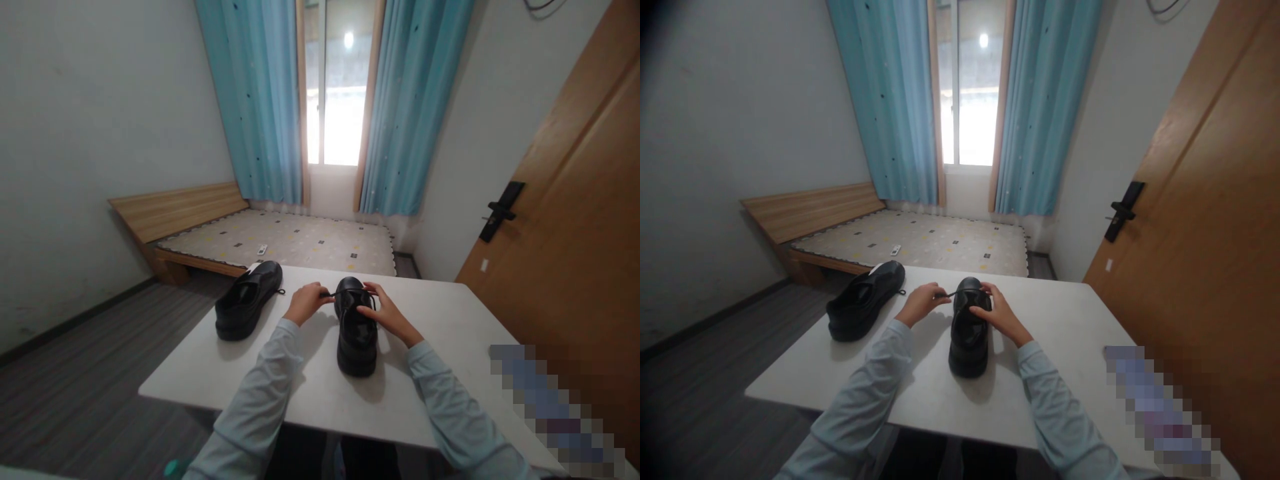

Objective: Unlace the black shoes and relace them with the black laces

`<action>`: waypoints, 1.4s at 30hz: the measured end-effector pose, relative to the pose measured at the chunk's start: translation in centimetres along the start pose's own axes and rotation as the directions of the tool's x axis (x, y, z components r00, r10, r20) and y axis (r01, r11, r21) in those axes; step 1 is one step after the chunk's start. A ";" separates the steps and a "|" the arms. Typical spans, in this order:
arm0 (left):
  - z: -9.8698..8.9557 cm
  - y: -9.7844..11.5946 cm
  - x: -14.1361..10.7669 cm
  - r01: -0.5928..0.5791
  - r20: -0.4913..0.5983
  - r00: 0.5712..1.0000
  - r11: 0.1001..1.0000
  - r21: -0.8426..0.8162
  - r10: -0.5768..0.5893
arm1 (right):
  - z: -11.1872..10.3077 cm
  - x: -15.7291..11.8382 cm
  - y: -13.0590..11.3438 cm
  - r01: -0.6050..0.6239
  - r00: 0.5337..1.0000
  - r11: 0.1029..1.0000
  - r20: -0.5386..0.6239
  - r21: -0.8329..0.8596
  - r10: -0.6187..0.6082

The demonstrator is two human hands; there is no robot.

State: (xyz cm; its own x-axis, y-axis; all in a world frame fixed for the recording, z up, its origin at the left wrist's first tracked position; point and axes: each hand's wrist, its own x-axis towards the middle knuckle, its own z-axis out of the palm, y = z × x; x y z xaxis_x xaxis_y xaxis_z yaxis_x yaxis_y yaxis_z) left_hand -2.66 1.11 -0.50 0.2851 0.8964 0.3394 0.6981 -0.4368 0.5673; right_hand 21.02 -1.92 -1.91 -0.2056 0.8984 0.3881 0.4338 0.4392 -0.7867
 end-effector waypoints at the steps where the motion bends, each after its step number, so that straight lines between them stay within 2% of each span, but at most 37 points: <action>1: -0.2 -0.2 0.1 -0.019 0.016 1.000 1.000 -0.017 0.019 | -0.1 0.0 0.1 -0.011 1.000 1.000 0.007 0.015 0.011; 5: -0.9 -0.3 0.4 -0.053 -0.010 0.999 0.978 -0.204 0.052 | -0.3 -0.1 0.6 -0.049 0.999 0.998 0.009 0.038 0.049; 8: -0.8 0.1 0.6 -0.012 -0.080 0.997 0.908 -0.418 -0.023 | -0.5 -0.1 0.8 -0.065 0.998 0.996 0.002 0.055 0.065; 10: -0.5 0.3 0.7 0.029 -0.090 0.989 0.757 -0.653 -0.116 | -0.5 0.0 0.7 -0.075 0.997 0.996 -0.001 0.055 0.075; 12: -0.2 0.6 0.8 0.053 -0.056 0.978 0.504 -0.862 -0.199 | -0.5 0.0 0.7 -0.080 0.997 0.996 -0.009 0.050 0.081; 14: -0.2 0.8 0.8 0.050 -0.018 0.968 0.267 -0.963 -0.248 | -0.5 -0.1 0.8 -0.080 0.997 0.995 -0.013 0.052 0.081; 15: -0.3 0.9 0.8 0.046 -0.004 0.964 0.182 -0.982 -0.266 | -0.5 -0.1 0.8 -0.081 0.997 0.995 -0.012 0.058 0.081; 17: -0.5 0.9 0.8 0.026 0.003 0.955 0.072 -0.997 -0.295 | -0.4 -0.1 0.9 -0.084 0.996 0.994 -0.008 0.076 0.085; 19: -0.6 0.8 0.8 0.005 -0.007 0.952 0.038 -0.999 -0.305 | -0.4 -0.1 1.0 -0.088 0.996 0.992 -0.006 0.090 0.089; 21: -0.6 0.8 0.7 -0.003 -0.034 0.955 0.103 -0.995 -0.296 | -0.3 -0.1 1.0 -0.094 0.995 0.991 -0.010 0.097 0.095; 22: -0.6 0.8 0.7 0.000 -0.053 0.956 0.181 -0.983 -0.287 | -0.3 0.0 0.9 -0.096 0.995 0.990 -0.011 0.099 0.098; 24: -0.6 0.9 0.7 0.017 -0.103 0.960 0.422 -0.906 -0.259 | -0.3 0.0 0.8 -0.099 0.995 0.990 -0.011 0.104 0.100; 26: -0.7 1.1 0.6 0.025 -0.162 0.967 0.706 -0.708 -0.197 | -0.3 0.1 0.6 -0.099 0.995 0.989 -0.007 0.108 0.100; 27: -0.7 1.2 0.5 0.028 -0.183 0.970 0.819 -0.573 -0.161 | -0.3 0.1 0.5 -0.099 0.995 0.989 -0.006 0.109 0.100; 29: -0.8 1.2 0.3 0.049 -0.184 0.977 0.955 -0.293 -0.107 | -0.3 0.2 0.3 -0.101 0.995 0.989 -0.005 0.108 0.103; 31: -0.8 1.1 0.1 0.107 -0.154 0.982 0.994 -0.024 -0.109 | -0.3 0.2 0.2 -0.101 0.995 0.989 -0.006 0.105 0.102; 33: -0.6 0.9 -0.2 0.159 -0.116 0.984 0.960 0.229 -0.135 | -0.3 0.2 0.1 -0.100 0.995 0.990 -0.005 0.101 0.101; 35: -0.6 0.6 -0.4 0.170 -0.085 0.985 0.899 0.404 -0.149 | -0.2 0.1 0.1 -0.099 0.995 0.990 -0.003 0.100 0.100; 38: -0.8 0.4 -0.5 0.165 -0.093 0.986 0.846 0.507 -0.137 | -0.2 0.2 0.2 -0.100 0.995 0.990 -0.003 0.102 0.101; 40: -1.1 0.6 -0.5 0.202 -0.188 0.975 0.827 0.525 -0.119 | -0.2 0.2 0.2 -0.096 0.995 0.990 -0.003 0.102 0.096; 42: -1.5 0.8 -0.5 0.261 -0.316 0.943 0.815 0.518 -0.101 | -0.2 0.2 0.1 -0.090 0.996 0.991 0.000 0.101 0.091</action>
State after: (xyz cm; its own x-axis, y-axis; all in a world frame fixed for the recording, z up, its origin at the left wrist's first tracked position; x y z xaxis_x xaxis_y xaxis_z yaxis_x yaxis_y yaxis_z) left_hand -3.26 0.17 0.91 -0.0092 0.8659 0.5001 0.9832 -0.0832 0.1622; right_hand 21.22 -1.71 -1.85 -0.1651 0.9344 0.3155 0.3597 0.3549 -0.8629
